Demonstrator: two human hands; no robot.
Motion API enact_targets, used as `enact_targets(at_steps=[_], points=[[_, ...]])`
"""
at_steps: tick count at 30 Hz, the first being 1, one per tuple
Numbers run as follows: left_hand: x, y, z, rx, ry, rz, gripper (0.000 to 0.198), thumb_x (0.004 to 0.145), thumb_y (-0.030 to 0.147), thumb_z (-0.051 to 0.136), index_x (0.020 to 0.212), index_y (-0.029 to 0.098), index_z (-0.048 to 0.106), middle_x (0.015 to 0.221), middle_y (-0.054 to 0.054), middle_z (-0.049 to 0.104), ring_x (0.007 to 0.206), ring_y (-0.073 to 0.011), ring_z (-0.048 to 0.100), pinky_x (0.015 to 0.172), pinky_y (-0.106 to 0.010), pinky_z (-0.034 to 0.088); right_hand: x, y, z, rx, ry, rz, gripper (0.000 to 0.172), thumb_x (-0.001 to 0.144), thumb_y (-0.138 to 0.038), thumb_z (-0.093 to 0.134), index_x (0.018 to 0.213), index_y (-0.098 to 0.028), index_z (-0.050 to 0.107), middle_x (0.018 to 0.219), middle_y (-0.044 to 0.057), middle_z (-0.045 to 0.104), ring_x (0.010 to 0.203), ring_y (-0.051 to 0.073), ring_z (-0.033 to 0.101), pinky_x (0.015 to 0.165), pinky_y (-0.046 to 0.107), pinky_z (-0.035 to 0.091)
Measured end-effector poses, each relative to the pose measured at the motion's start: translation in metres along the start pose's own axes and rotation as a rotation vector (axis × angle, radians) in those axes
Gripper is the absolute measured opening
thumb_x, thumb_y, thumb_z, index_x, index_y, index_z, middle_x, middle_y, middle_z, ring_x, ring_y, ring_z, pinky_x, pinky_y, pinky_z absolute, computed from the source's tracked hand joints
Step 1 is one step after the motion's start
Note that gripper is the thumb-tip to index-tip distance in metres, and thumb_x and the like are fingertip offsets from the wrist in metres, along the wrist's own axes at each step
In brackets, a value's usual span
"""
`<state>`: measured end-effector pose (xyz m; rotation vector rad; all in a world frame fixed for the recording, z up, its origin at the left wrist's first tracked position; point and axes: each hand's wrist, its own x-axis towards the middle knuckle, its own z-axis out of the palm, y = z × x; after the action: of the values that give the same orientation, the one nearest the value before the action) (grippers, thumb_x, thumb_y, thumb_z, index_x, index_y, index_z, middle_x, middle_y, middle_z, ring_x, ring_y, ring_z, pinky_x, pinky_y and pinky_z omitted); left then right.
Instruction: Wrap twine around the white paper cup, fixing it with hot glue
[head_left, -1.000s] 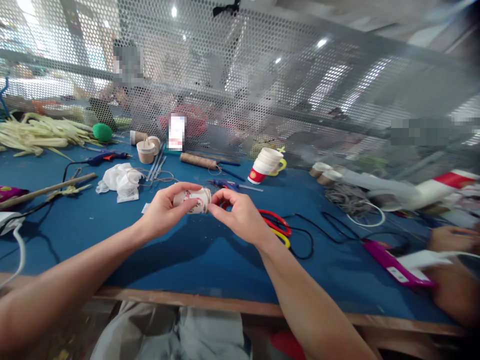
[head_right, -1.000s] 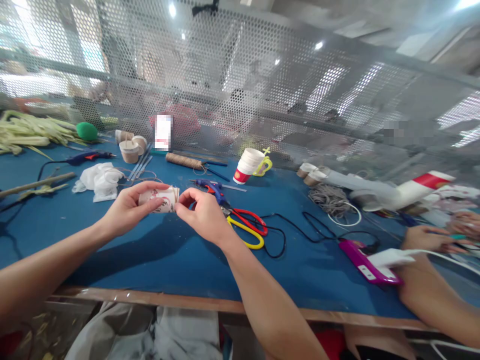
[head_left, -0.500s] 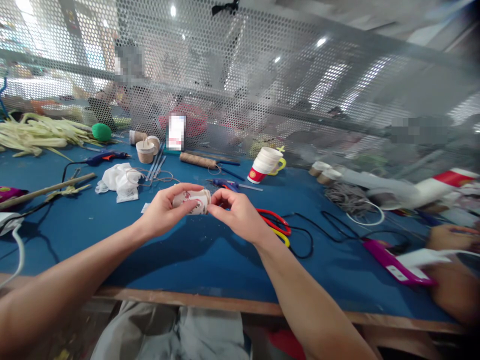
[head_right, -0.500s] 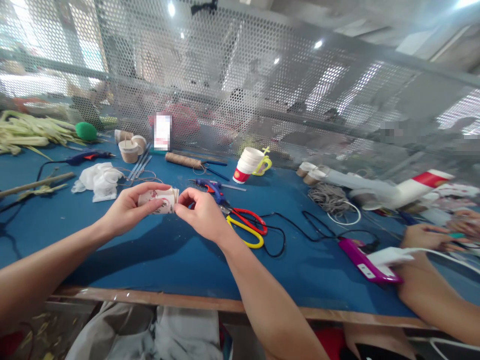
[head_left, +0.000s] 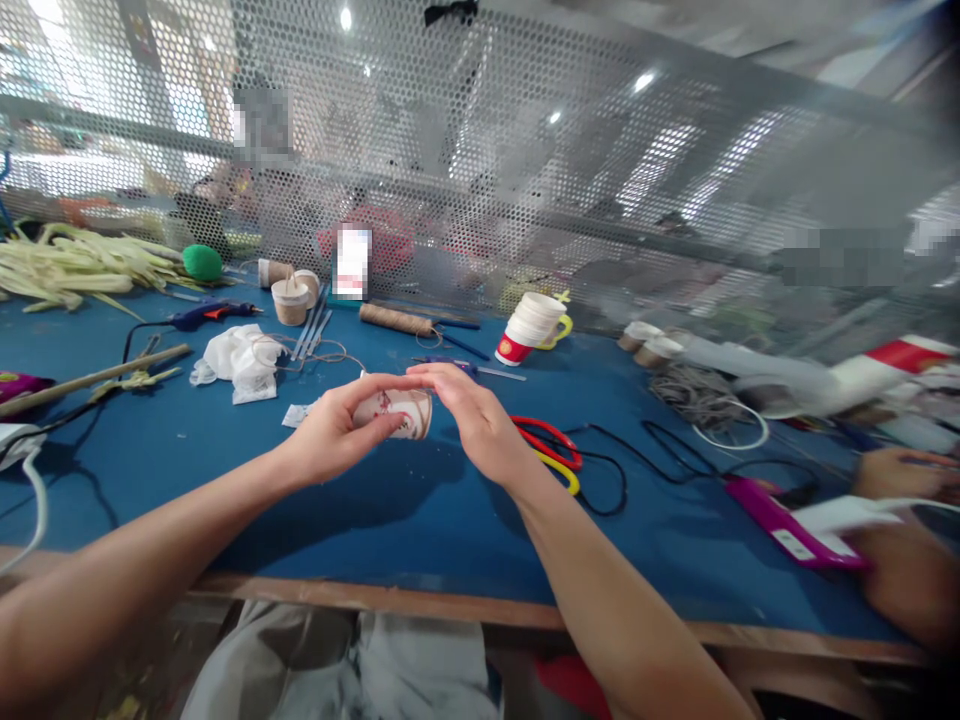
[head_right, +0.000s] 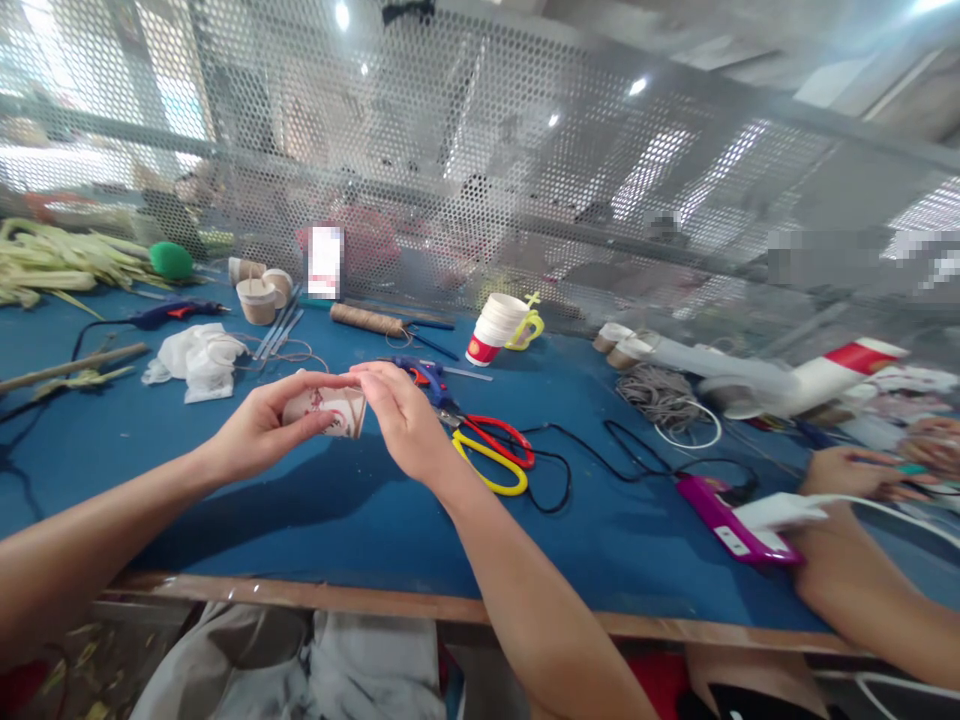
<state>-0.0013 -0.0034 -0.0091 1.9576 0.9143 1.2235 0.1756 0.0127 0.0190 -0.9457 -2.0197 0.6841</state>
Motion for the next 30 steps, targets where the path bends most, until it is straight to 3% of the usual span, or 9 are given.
enact_targets(at_steps=[6, 9, 13, 15, 16, 19, 22, 26, 30], points=[[-0.001, 0.000, 0.001, -0.029, -0.012, 0.005, 0.029, 0.080, 0.023, 0.054, 0.107, 0.015, 0.059, 0.103, -0.007, 0.065, 0.090, -0.0175, 0.060, 0.080, -0.027, 0.046, -0.002, -0.002, 0.004, 0.098, -0.040, 0.020, 0.036, 0.089, -0.038, 0.031, 0.097, -0.017, 0.060, 0.111, 0.008, 0.059, 0.110, 0.017, 0.051, 0.100, 0.036, 0.034], [0.000, 0.002, 0.001, -0.013, 0.009, -0.055, 0.026, 0.078, 0.024, 0.055, 0.101, 0.014, 0.060, 0.095, -0.007, 0.067, 0.081, -0.0163, 0.060, 0.072, -0.026, 0.047, 0.002, 0.000, 0.001, 0.138, -0.039, 0.069, 0.038, 0.088, -0.042, 0.033, 0.095, -0.018, 0.061, 0.110, 0.007, 0.060, 0.107, 0.017, 0.053, 0.094, 0.035, 0.039], [0.002, 0.006, 0.001, 0.000, 0.021, -0.139, 0.026, 0.078, 0.026, 0.055, 0.100, 0.014, 0.062, 0.082, -0.004, 0.067, 0.062, -0.0113, 0.056, 0.056, -0.021, 0.044, 0.018, 0.021, -0.022, 0.114, 0.199, 0.228, 0.043, 0.087, -0.048, 0.031, 0.090, -0.015, 0.059, 0.095, 0.010, 0.064, 0.084, 0.016, 0.061, 0.068, 0.028, 0.049], [0.002, 0.006, 0.000, -0.023, 0.031, -0.161, 0.026, 0.078, 0.028, 0.055, 0.099, 0.014, 0.062, 0.080, -0.004, 0.067, 0.058, -0.0099, 0.054, 0.053, -0.020, 0.043, 0.029, 0.040, -0.039, -0.153, 0.328, 0.340, 0.042, 0.089, -0.043, 0.027, 0.092, -0.014, 0.057, 0.094, 0.011, 0.064, 0.081, 0.015, 0.061, 0.064, 0.025, 0.047], [0.002, 0.006, 0.000, -0.038, 0.038, -0.169, 0.027, 0.078, 0.028, 0.055, 0.099, 0.014, 0.062, 0.080, -0.004, 0.066, 0.058, -0.0099, 0.054, 0.054, -0.020, 0.043, 0.034, 0.049, -0.047, -0.362, 0.331, 0.423, 0.038, 0.089, -0.039, 0.028, 0.091, -0.015, 0.058, 0.093, 0.010, 0.064, 0.082, 0.015, 0.061, 0.064, 0.024, 0.046], [0.002, 0.003, 0.000, -0.066, 0.058, -0.179, 0.028, 0.080, 0.031, 0.052, 0.101, 0.013, 0.062, 0.081, -0.005, 0.066, 0.064, -0.0114, 0.058, 0.059, -0.021, 0.046, 0.043, 0.077, -0.061, -0.502, 0.232, 0.561, 0.018, 0.074, -0.027, 0.055, 0.061, -0.014, 0.058, 0.068, 0.010, 0.064, 0.074, 0.021, 0.060, 0.061, 0.027, 0.041], [0.002, 0.000, -0.001, -0.046, 0.060, -0.182, 0.030, 0.082, 0.032, 0.050, 0.101, 0.013, 0.061, 0.078, -0.004, 0.065, 0.067, -0.0125, 0.058, 0.062, -0.022, 0.047, 0.044, 0.096, -0.056, -0.518, 0.097, 0.653, 0.025, 0.058, -0.019, 0.068, 0.042, -0.017, 0.049, 0.046, 0.006, 0.055, 0.060, 0.022, 0.059, 0.053, 0.027, 0.037], [0.003, -0.002, -0.002, 0.008, 0.063, -0.166, 0.029, 0.082, 0.031, 0.050, 0.102, 0.013, 0.062, 0.080, -0.005, 0.065, 0.070, -0.0133, 0.058, 0.063, -0.023, 0.047, 0.049, 0.108, -0.041, -0.502, 0.088, 0.685, 0.025, 0.056, -0.008, 0.063, 0.042, -0.018, 0.045, 0.049, 0.007, 0.057, 0.060, 0.020, 0.058, 0.053, 0.026, 0.036], [0.004, 0.000, -0.005, 0.047, 0.089, -0.145, 0.028, 0.081, 0.028, 0.049, 0.101, 0.012, 0.062, 0.082, -0.006, 0.066, 0.067, -0.0121, 0.057, 0.060, -0.022, 0.046, 0.050, 0.098, -0.040, -0.401, 0.153, 0.663, 0.011, 0.058, -0.006, 0.059, 0.058, -0.015, 0.053, 0.055, 0.006, 0.059, 0.058, 0.018, 0.058, 0.052, 0.026, 0.039]])
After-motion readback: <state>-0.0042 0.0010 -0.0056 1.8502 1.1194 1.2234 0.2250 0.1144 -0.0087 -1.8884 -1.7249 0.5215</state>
